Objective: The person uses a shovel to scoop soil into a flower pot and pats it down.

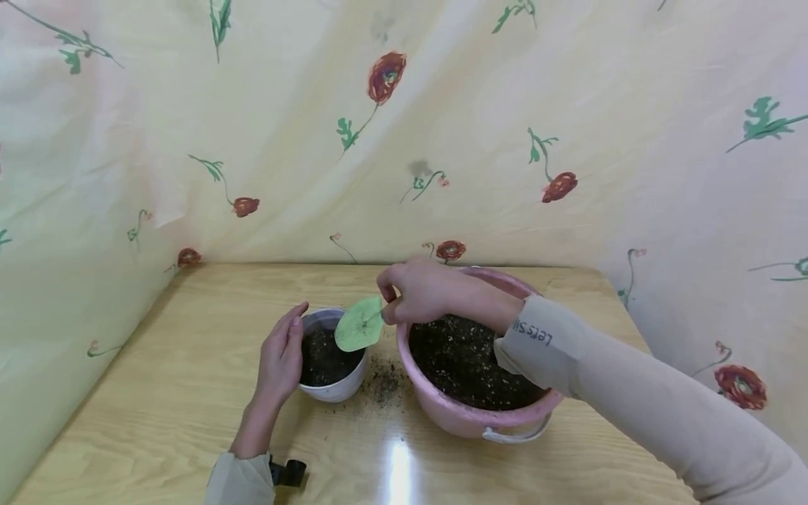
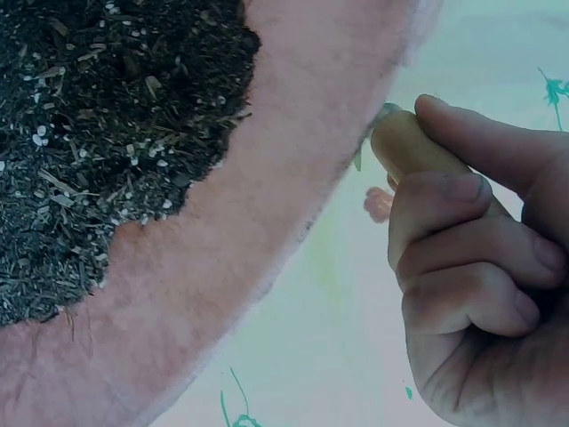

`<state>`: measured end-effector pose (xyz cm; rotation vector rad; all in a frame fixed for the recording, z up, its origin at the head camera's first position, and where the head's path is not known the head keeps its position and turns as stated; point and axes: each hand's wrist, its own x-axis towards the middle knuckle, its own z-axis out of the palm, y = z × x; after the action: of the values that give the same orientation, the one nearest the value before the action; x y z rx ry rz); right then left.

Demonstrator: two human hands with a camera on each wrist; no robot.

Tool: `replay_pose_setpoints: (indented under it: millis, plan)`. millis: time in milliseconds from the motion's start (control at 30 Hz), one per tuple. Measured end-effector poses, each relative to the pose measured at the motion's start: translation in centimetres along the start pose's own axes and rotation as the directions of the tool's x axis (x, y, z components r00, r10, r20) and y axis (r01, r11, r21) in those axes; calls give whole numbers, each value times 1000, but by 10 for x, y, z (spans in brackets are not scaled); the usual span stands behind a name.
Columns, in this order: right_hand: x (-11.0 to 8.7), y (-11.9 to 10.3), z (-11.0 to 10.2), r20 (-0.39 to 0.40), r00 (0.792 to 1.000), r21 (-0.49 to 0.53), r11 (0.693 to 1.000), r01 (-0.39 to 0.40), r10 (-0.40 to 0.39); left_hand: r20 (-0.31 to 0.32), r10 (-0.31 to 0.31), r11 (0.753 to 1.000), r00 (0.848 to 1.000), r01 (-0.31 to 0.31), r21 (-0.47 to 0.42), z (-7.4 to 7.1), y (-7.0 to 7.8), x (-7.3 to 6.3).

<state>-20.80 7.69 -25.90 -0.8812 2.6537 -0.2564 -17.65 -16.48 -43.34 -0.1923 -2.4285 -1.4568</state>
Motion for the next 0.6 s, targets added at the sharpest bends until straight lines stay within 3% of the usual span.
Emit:
replay_pose_setpoints:
  millis: [300, 600]
  plan:
    - [-15, -2, -9, -40, 999, 41, 999, 9, -7, 5, -11, 1000, 1000, 11, 3, 0, -1, -1]
    - [-40, 8, -15, -157, 986, 86, 993, 77, -63, -36, 92, 995, 995, -90, 51, 1, 1, 1]
